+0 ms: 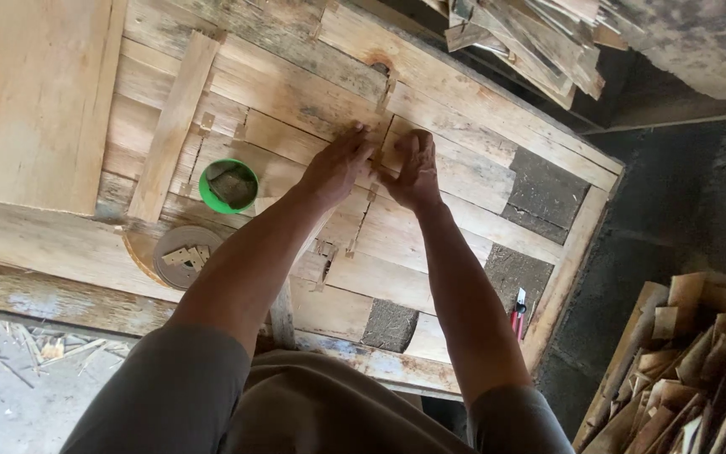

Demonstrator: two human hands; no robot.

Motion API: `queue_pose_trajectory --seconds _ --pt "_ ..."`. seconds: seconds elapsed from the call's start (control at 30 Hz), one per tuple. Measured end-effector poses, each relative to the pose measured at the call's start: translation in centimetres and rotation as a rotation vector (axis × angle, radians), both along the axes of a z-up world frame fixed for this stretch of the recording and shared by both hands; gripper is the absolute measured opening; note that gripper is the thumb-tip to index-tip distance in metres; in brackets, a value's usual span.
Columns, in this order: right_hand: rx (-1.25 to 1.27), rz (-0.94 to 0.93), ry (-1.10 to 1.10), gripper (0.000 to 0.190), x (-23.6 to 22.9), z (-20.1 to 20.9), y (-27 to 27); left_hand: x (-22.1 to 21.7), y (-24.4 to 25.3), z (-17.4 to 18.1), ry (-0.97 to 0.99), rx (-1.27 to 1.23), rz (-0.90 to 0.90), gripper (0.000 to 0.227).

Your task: Cutting and fitting small wood veneer pieces into gaps on a wooden panel.

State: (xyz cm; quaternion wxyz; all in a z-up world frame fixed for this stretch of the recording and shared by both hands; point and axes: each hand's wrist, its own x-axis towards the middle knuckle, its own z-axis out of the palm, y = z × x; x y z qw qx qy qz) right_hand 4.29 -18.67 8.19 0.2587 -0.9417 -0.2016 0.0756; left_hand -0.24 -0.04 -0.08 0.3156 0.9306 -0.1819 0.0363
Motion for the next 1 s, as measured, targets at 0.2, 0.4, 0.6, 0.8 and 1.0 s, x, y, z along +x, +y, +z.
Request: queue_pose_trajectory --seconds 0.2,0.4,0.6,0.8,1.0 --pt "0.389 0.15 -0.259 0.024 2.2 -8.2 -5.2 0.2 -0.2 -0.7 -0.075 0.106 -0.043 0.053" --pt "0.61 -0.261 -0.061 0.015 -2.9 -4.4 -5.5 0.5 -0.3 2.0 -0.123 0.282 -0.099 0.059" --pt "0.581 -0.417 -0.031 0.025 -18.1 0.5 -4.4 1.6 -1.3 4.4 0.3 0.254 -0.06 0.023" --pt "0.429 -0.489 0.106 0.017 -31.9 -0.2 -3.6 2.7 -1.1 2.1 0.115 0.307 -0.089 0.027" --pt "0.415 -0.431 0.172 0.012 -35.4 1.0 -3.0 -5.9 0.2 6.2 -0.172 -0.189 0.044 0.033"
